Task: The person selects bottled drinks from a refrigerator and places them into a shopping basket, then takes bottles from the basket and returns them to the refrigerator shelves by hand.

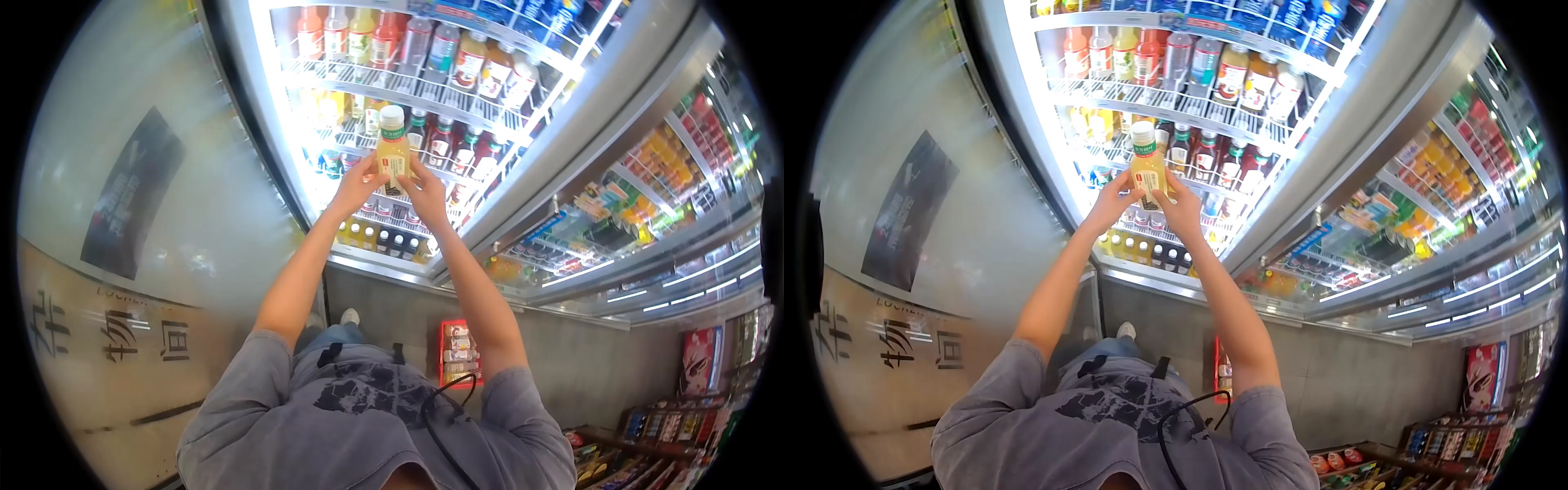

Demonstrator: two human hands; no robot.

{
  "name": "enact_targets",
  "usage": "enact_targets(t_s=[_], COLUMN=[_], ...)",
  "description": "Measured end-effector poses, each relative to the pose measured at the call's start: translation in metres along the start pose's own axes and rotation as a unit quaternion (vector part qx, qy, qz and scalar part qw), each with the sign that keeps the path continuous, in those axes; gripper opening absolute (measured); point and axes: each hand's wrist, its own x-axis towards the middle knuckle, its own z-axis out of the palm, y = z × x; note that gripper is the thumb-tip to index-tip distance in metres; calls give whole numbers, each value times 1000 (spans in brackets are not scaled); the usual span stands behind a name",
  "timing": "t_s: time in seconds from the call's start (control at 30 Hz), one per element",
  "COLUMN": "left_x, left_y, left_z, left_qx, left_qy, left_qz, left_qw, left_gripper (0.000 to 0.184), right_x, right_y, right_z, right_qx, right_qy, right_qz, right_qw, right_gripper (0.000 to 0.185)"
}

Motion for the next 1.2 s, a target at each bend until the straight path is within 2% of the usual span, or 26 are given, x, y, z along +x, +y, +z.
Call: enact_targets(t_s=[0.1,0.17,0.2,0.23,0.3,0.37,0.5,0.53,0.57,0.63,0.87,1.03,1.1,1.2], left_x=[8,18,21,26,34,38,47,49,51,58,87,110,116,126], left_y=[-15,-26,-31,-39,-54,-65,-85,-90,-93,-100,-111,-119,-113,-113], left_z=[-28,-46,-58,-69,-86,-99,-116,-119,-122,-129,-159,-178,-185,-193], left_qx=[-7,30,46,46,59,55,50,50,49,84,80,124,125,145], left_qy=[29,72,76,82,97,113,146,146,147,157,186,265,283,283], left_qz=[-8,12,0,-2,-14,-18,-7,-9,-11,-7,-24,4,-46,-53], left_qw=[1000,997,996,996,993,992,988,988,988,984,979,956,950,947], left_gripper=[61,60,65,65,66,67,62,62,62,60,55,45,43,39], right_x=[23,38,45,51,64,79,91,95,98,104,147,178,189,205], right_y=[2,2,-11,-10,-7,17,14,10,14,26,85,71,73,80], right_z=[31,50,57,67,86,106,126,128,132,142,193,217,227,236], right_qx=[-32,35,36,37,-59,-48,-69,-72,-72,-83,-79,-99,-101,-106], right_qy=[-29,-52,-65,-72,-57,-65,-80,-101,-103,-81,-52,-63,-59,-72], right_qz=[-2,39,97,97,27,26,27,94,97,22,-43,-52,-98,-104], right_qw=[999,997,992,992,996,996,994,988,987,993,995,992,988,986], right_gripper=[56,54,53,53,53,54,56,56,56,57,59,56,56,53])
